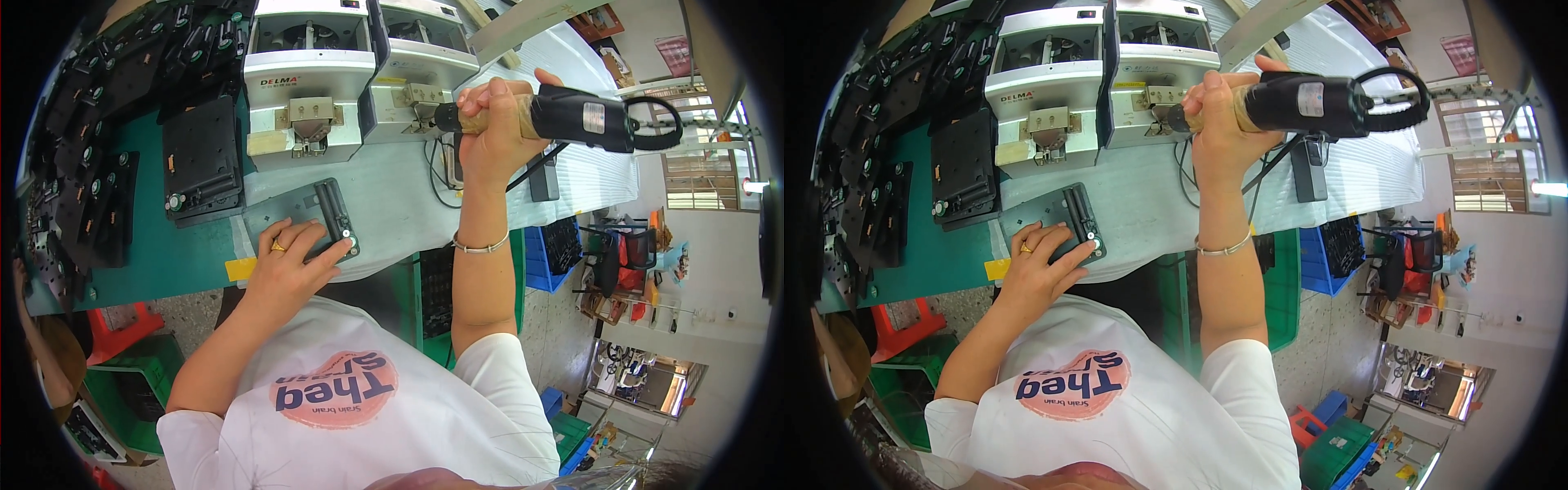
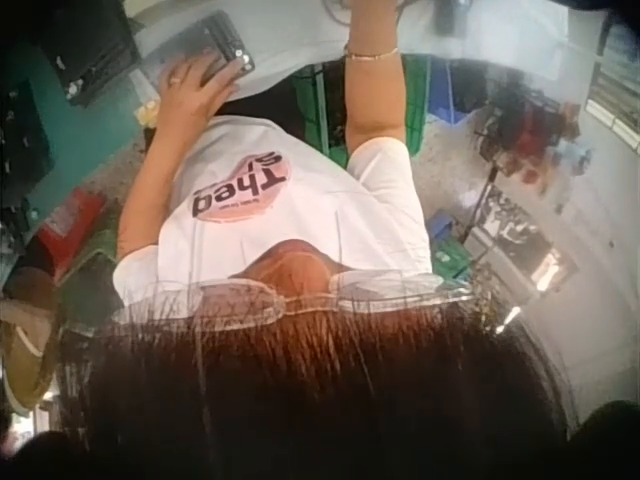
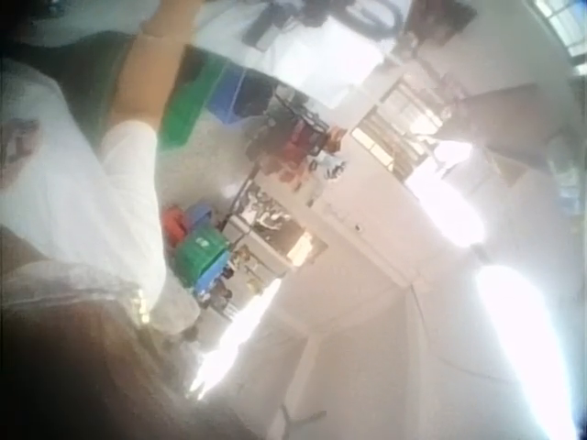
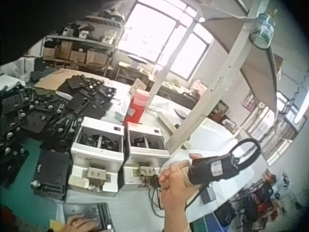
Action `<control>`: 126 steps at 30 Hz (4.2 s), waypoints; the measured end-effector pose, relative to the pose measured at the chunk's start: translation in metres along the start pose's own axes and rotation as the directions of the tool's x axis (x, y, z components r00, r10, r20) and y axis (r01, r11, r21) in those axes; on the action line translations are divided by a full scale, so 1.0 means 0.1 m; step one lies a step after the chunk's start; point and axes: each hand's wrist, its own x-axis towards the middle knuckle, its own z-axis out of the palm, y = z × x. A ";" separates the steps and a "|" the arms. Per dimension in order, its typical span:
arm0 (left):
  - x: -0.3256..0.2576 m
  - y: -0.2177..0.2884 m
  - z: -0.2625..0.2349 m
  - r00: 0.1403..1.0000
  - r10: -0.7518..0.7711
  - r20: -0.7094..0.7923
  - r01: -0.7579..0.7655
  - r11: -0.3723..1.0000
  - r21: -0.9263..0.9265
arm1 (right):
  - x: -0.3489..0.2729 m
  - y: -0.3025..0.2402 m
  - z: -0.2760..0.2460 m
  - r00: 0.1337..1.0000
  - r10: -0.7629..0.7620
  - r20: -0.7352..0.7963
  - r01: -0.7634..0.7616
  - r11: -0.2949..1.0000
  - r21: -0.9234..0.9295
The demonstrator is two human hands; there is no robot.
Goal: The person assembles plastic electronic housings by securing plastic components with screws using an electric screwdriver.
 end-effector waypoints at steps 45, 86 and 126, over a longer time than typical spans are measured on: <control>0.20 0.09 -0.08 0.914 -0.237 -0.329 0.151 0.952 -0.266 | -0.88 -0.62 0.26 0.903 0.323 0.284 -0.424 0.781 0.458; -0.33 -0.04 -0.12 0.974 -0.151 -0.169 0.154 0.988 0.003 | -1.34 -0.49 0.42 0.861 0.363 0.355 -0.459 0.857 0.236; -0.29 -0.05 -0.05 0.943 -0.223 -0.248 0.210 0.975 -0.077 | -1.51 -0.44 0.72 0.896 0.230 0.380 -0.150 0.962 -0.229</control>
